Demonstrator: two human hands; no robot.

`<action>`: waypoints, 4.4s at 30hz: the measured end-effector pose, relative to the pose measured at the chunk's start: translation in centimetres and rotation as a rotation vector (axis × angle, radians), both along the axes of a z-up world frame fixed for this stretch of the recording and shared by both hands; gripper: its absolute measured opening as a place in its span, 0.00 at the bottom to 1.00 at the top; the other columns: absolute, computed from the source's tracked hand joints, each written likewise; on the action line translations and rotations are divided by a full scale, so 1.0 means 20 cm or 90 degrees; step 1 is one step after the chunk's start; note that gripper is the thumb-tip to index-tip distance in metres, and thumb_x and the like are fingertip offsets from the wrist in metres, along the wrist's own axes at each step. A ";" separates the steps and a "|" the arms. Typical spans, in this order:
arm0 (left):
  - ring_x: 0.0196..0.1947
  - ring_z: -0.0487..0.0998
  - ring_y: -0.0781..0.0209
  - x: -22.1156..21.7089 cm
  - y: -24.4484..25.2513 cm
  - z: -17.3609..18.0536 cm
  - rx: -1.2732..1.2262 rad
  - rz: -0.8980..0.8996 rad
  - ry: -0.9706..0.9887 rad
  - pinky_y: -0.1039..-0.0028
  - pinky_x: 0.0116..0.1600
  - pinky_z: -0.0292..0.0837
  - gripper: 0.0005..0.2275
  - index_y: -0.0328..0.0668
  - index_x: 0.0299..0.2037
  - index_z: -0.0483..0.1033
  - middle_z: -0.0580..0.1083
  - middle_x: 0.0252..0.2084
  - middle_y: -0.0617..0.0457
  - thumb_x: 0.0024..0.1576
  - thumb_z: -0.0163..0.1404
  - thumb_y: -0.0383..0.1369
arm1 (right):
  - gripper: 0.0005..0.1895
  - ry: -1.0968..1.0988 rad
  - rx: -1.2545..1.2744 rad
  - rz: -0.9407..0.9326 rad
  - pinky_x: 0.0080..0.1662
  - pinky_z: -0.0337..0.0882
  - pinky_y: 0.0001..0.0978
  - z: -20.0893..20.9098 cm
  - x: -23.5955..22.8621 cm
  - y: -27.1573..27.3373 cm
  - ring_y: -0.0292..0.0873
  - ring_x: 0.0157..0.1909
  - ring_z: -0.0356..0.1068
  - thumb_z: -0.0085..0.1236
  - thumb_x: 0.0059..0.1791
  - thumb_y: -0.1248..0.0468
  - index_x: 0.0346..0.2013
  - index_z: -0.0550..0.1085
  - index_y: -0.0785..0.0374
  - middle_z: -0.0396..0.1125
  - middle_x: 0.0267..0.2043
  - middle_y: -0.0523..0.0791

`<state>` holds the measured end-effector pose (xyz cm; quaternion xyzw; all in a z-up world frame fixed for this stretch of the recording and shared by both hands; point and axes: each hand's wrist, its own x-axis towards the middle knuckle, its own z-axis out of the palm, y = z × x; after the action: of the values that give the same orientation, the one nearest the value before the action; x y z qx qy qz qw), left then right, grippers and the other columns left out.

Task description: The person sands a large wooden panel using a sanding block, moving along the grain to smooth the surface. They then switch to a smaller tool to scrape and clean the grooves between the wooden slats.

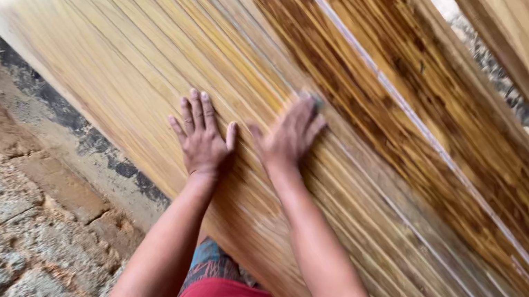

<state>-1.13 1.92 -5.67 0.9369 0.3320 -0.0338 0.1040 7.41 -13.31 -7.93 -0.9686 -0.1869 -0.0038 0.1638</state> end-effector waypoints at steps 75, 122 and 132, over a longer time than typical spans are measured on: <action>0.80 0.40 0.42 0.47 1.01 0.04 -0.162 0.029 -0.150 0.44 0.77 0.26 0.30 0.37 0.75 0.54 0.46 0.80 0.42 0.64 0.41 0.42 | 0.54 -0.100 -0.036 -0.026 0.77 0.21 0.65 0.23 0.23 0.74 0.56 0.85 0.26 0.23 0.53 0.29 0.78 0.35 0.68 0.28 0.85 0.56; 0.80 0.46 0.49 0.73 2.05 0.00 -0.077 -0.012 -0.146 0.47 0.79 0.35 0.27 0.36 0.75 0.57 0.52 0.80 0.47 0.67 0.37 0.39 | 0.55 0.069 -0.165 0.076 0.76 0.18 0.57 0.11 0.34 1.45 0.49 0.83 0.21 0.19 0.52 0.26 0.78 0.33 0.67 0.23 0.83 0.52; 0.80 0.46 0.48 0.70 2.03 -0.04 -0.068 -0.012 -0.132 0.46 0.78 0.36 0.27 0.36 0.74 0.58 0.53 0.79 0.48 0.66 0.37 0.40 | 0.58 0.072 -0.149 0.026 0.74 0.17 0.59 -0.04 0.62 1.99 0.51 0.82 0.20 0.21 0.50 0.24 0.77 0.31 0.66 0.18 0.81 0.54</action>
<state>12.91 42.54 -6.42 0.9315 0.3084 0.0448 0.1876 19.80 26.52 -8.70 -0.9757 -0.1963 0.0761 0.0603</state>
